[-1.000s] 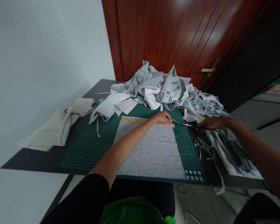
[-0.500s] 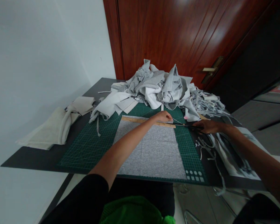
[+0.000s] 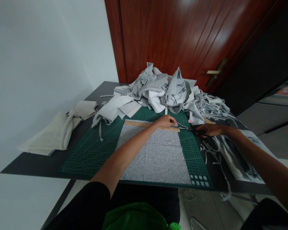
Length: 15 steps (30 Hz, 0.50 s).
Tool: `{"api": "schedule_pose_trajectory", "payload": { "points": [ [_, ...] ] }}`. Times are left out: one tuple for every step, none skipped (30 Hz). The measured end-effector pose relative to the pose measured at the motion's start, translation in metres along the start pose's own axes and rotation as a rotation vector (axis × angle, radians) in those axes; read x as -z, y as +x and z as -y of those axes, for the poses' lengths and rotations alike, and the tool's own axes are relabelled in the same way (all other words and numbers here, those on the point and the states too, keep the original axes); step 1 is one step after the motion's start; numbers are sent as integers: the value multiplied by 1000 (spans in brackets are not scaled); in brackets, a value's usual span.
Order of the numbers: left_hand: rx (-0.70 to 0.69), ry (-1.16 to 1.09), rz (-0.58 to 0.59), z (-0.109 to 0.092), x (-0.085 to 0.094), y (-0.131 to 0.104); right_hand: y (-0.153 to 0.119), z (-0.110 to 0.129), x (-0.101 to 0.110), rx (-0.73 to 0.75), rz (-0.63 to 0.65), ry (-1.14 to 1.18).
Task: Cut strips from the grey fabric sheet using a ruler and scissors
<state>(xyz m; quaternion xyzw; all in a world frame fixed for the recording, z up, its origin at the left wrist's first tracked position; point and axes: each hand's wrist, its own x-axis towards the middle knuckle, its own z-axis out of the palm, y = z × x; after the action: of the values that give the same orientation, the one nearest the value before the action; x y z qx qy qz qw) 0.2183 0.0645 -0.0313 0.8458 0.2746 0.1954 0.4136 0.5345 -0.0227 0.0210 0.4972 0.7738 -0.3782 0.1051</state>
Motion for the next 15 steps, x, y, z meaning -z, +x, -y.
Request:
{"api": "schedule_pose_trajectory", "payload": {
  "points": [
    [5, -5, 11, -2, 2, 0, 0, 0, 0, -12, 4, 31],
    [11, 0, 12, -5, 3, -1, -1, 1, 1, -22, 8, 49],
    [15, 18, -2, -7, 5, -3, -1, 2, 1, -25, 11, 53],
    [4, 49, -31, -10, 7, -6, -2, 2, 1, -26, 12, 52],
    [-22, 94, -72, -13, 8, -11, -2, 2, 2, -26, 12, 48],
    [-66, 152, -122, -15, 9, -18, -2, 2, 2, -26, 8, 45],
    [-124, 222, -164, -18, 11, -26, -1, 1, 2, -28, 4, 43],
    [-182, 297, -202, -19, 11, -36, -1, 0, 1, -29, 4, 43],
    [-222, 365, -223, -21, 12, -46, 0, -1, 1, -29, 6, 49],
    [-243, 428, -218, -22, 12, -56, 0, -2, 1, -27, 8, 59],
    [-242, 485, -209, -22, 12, -66, 0, -3, 1, -25, 6, 71],
    [-224, 526, -199, -21, 12, -75, 0, -3, 0, -23, 4, 80],
    [-199, 552, -186, -20, 11, -82, 0, -3, 0, -25, 2, 85],
    [-170, 561, -178, -19, 11, -87, 0, -3, 0, -30, -5, 87],
    [-145, 560, -170, -17, 10, -89, 0, -2, 0, -36, -14, 87]
  ]
}}
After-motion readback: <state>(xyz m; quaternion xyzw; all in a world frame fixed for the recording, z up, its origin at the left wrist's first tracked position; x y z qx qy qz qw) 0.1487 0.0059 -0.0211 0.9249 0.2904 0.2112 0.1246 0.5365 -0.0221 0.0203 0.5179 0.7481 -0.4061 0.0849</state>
